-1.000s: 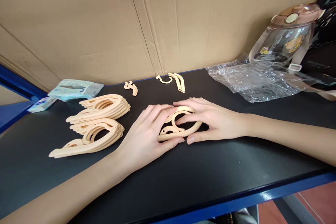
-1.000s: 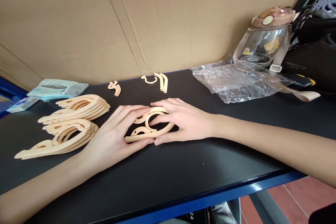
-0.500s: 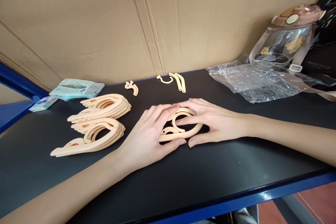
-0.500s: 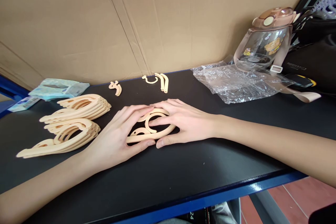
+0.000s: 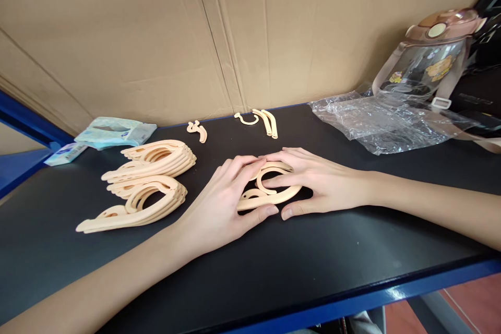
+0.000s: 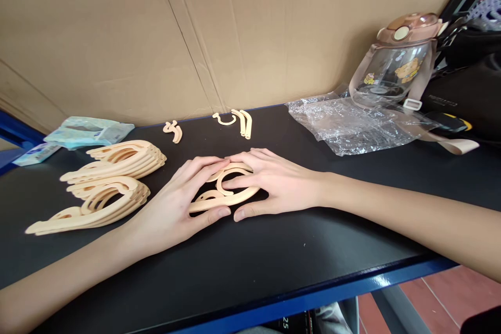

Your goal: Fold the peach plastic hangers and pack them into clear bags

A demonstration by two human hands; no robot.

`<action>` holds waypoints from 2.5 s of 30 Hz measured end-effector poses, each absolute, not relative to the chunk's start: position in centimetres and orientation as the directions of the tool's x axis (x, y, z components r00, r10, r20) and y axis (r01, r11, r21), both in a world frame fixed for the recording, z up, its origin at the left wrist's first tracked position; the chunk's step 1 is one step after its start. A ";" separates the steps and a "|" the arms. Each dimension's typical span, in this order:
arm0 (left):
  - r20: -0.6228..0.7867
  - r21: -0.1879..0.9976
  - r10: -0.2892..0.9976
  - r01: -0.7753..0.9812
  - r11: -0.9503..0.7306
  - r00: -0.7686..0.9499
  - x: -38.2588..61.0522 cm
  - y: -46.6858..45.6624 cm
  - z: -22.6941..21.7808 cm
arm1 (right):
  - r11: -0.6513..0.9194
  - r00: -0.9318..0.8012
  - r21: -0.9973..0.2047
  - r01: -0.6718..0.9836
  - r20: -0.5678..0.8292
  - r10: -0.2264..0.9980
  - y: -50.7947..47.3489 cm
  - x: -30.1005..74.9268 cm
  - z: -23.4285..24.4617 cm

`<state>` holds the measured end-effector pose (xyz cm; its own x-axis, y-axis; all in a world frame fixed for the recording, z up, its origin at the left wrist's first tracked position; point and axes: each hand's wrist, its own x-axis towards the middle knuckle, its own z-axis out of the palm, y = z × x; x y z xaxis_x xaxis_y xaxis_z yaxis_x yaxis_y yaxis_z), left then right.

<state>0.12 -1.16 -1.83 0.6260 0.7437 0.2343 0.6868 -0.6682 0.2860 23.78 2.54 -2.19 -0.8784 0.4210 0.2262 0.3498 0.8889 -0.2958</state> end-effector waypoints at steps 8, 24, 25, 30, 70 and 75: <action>0.190 0.346 0.780 0.703 -0.621 0.596 0.0 -1.2 -1.7 | 0.887 -0.871 -0.288 0.360 0.236 0.430 2.5 23.8 -2.4; 0.363 0.142 0.823 0.847 -0.512 0.437 -6.6 -2.7 4.9 | 0.831 -0.647 -0.461 0.312 0.538 0.541 2.1 24.1 -2.0; 0.356 0.142 0.838 0.862 -0.486 0.414 -7.8 -2.9 5.0 | 0.831 -0.649 -0.459 0.315 0.534 0.541 2.1 24.1 -2.0; 0.448 0.012 0.832 0.928 -0.371 0.327 -13.4 -3.7 4.8 | 0.831 -0.665 -0.441 0.339 0.513 0.543 2.0 24.0 -1.9; 0.403 0.073 0.830 0.891 -0.449 0.386 -16.9 -4.8 1.4 | 0.835 -0.730 -0.412 0.364 0.431 0.531 2.2 23.9 -2.1; 0.410 0.008 0.814 0.891 -0.454 0.411 -15.5 -4.4 2.5 | 0.831 -0.736 -0.415 0.371 0.414 0.535 2.3 23.9 -2.1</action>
<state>-15.46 -4.43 2.51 0.4111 0.8141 0.4101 0.8911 -0.4538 0.0076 23.88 2.29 -2.13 -0.7365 0.5349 0.4141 0.3706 0.8311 -0.4146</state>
